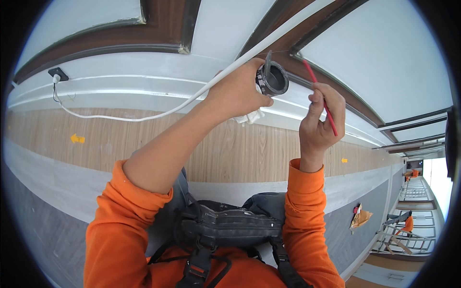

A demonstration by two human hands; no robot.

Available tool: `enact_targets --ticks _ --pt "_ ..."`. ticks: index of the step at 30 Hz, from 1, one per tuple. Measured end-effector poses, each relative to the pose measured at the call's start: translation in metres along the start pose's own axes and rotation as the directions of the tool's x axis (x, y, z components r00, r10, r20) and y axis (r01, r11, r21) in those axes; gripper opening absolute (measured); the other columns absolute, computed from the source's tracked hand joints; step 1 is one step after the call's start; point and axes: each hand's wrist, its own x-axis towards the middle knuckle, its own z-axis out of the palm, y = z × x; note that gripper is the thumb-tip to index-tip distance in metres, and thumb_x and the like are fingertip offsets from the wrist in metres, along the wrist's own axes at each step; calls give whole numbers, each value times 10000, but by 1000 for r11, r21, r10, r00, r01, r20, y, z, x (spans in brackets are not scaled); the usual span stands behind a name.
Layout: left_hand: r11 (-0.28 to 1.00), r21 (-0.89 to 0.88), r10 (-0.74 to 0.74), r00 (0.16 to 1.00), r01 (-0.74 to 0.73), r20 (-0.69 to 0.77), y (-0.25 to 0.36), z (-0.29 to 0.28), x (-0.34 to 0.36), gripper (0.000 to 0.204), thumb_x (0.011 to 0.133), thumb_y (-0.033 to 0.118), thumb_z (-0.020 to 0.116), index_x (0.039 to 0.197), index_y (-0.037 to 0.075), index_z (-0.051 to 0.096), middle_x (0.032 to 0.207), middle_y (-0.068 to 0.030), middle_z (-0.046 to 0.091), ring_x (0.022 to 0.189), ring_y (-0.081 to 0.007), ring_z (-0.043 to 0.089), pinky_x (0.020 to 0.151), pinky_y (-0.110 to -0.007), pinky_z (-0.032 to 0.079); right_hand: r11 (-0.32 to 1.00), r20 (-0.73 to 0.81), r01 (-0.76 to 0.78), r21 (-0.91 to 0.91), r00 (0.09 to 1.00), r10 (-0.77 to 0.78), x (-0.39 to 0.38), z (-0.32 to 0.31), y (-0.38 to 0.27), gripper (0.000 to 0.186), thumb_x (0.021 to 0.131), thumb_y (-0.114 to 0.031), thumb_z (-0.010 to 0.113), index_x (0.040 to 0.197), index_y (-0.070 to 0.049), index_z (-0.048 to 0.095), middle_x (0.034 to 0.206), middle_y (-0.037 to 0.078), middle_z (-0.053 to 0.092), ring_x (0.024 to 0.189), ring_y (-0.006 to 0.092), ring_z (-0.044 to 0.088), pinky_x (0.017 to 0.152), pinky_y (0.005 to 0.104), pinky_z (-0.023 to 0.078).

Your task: The person paints the edges of a dark brown wooden wall panel with a small brush, repeatedly dipping the brush into a paint can held in the other hand. The person works along the upper trim and corners of the panel in a hallway.

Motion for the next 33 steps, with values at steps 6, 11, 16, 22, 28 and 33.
enact_targets --ticks 6,11,16,22,28,33 --pt "1000 24 1 1000 -2 3 1 0 0 867 650 336 884 1360 -48 567 1120 -239 734 1043 -380 720 940 -427 554 1000 50 -15 25 999 14 -5 -4 4 152 910 67 702 1045 -3 700 993 110 737 884 234 704 778 313 563" --pt "998 54 -14 1000 13 23 2 0 0 864 635 340 885 1346 -40 575 1095 -235 738 1022 -379 725 920 -424 559 991 -19 -84 103 996 86 -11 -3 7 131 917 68 693 1028 -2 700 973 103 735 862 223 695 777 303 553" --pt "995 94 -33 999 32 7 1 2 0 808 628 343 886 1292 -20 602 1086 -225 740 1014 -374 726 908 -421 560 994 -18 -88 70 996 89 -11 -2 6 109 927 56 686 1019 1 701 963 107 733 851 215 692 774 301 552" --pt "996 89 -24 1000 23 18 1 2 0 752 653 339 882 1268 -10 626 1096 -209 743 1033 -365 722 917 -419 552 986 -21 -113 125 993 117 -11 -2 8 85 940 41 680 1016 6 698 969 108 732 847 207 691 768 296 550" --pt "983 154 -116 989 102 87 15 0 1 855 671 326 887 1409 43 561 1198 -193 721 1132 -353 685 990 -430 536 972 -74 -165 165 981 179 -10 -7 18 45 977 -9 666 1010 8 691 933 92 714 802 171 667 731 271 531" --pt "983 155 -110 992 100 57 4 7 3 827 660 340 893 1356 6 596 1184 -199 730 1111 -356 699 990 -416 533 929 -128 -203 311 959 252 -7 -9 22 48 994 -29 658 1011 2 690 928 81 697 794 147 649 715 260 517"
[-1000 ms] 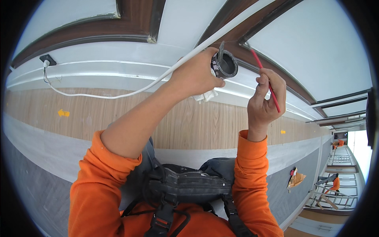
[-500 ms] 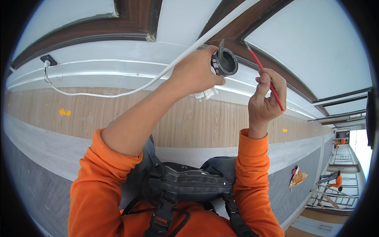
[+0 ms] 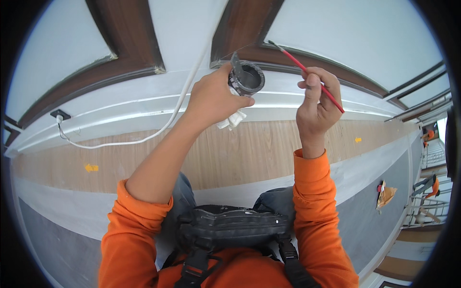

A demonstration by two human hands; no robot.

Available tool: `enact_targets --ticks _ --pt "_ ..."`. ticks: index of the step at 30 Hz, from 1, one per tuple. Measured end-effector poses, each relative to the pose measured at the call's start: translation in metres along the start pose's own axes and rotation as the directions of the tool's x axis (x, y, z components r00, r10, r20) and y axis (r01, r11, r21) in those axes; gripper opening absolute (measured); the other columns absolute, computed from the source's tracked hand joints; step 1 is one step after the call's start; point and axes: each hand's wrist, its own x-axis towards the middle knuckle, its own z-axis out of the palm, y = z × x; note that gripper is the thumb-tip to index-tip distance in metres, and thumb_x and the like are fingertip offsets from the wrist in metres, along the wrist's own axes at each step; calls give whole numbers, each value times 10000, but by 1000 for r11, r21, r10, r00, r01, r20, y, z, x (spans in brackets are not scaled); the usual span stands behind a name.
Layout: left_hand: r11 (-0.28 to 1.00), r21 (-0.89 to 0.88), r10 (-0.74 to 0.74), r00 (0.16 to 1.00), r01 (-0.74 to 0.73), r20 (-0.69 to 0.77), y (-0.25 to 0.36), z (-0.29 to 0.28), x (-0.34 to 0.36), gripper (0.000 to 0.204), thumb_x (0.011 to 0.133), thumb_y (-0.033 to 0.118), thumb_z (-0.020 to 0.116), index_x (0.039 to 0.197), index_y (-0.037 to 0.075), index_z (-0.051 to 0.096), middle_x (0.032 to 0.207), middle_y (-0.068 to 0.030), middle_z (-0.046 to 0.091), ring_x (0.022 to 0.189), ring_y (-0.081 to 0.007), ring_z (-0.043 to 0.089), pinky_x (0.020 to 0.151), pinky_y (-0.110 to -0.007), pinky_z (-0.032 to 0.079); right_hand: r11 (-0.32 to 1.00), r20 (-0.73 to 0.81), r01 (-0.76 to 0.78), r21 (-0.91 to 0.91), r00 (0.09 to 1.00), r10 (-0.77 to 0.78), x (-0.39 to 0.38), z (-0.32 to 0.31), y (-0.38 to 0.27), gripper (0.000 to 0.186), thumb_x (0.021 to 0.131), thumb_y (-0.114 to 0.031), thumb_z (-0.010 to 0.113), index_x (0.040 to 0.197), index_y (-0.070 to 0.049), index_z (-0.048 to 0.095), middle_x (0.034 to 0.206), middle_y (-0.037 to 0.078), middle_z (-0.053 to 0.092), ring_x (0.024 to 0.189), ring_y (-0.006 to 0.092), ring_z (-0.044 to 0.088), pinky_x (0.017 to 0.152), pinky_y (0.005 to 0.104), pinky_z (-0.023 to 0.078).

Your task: The person paints the edges of a dark brown wooden wall panel with a small brush, repeatedly dipping the brush into a paint can held in the other hand. The person works along the upper trim and corners of the panel in a hallway.

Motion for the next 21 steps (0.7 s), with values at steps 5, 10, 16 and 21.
enact_targets --ticks 5,10,16,21 --pt "1000 -3 -9 999 9 33 10 -4 -3 788 656 344 901 1300 -9 615 1127 -195 746 1078 -351 711 960 -411 540 998 60 17 -62 998 -13 0 -1 -2 66 955 16 656 1008 -5 689 931 80 696 796 171 652 721 269 519" --pt "1000 24 6 1000 -5 -10 9 1 -1 729 661 340 909 1248 5 636 1114 -184 749 1067 -349 714 937 -410 542 997 60 24 -68 998 -20 2 -3 -2 72 948 18 656 1005 -13 688 924 75 691 779 174 643 705 273 514" --pt "1000 -30 6 1000 -6 -13 12 1 -4 673 660 277 923 1207 -15 662 1117 -174 746 1050 -297 719 939 -376 532 995 58 64 -71 996 -60 7 -3 -3 81 933 21 657 999 -17 685 923 74 690 783 181 642 703 281 516" --pt "999 -42 6 1000 -6 -2 12 3 -4 671 664 289 926 1202 -16 665 1126 -169 747 1056 -288 717 948 -367 527 995 70 74 -70 995 -69 11 -5 -8 95 926 23 655 1006 -17 688 928 77 694 802 193 646 724 289 523"
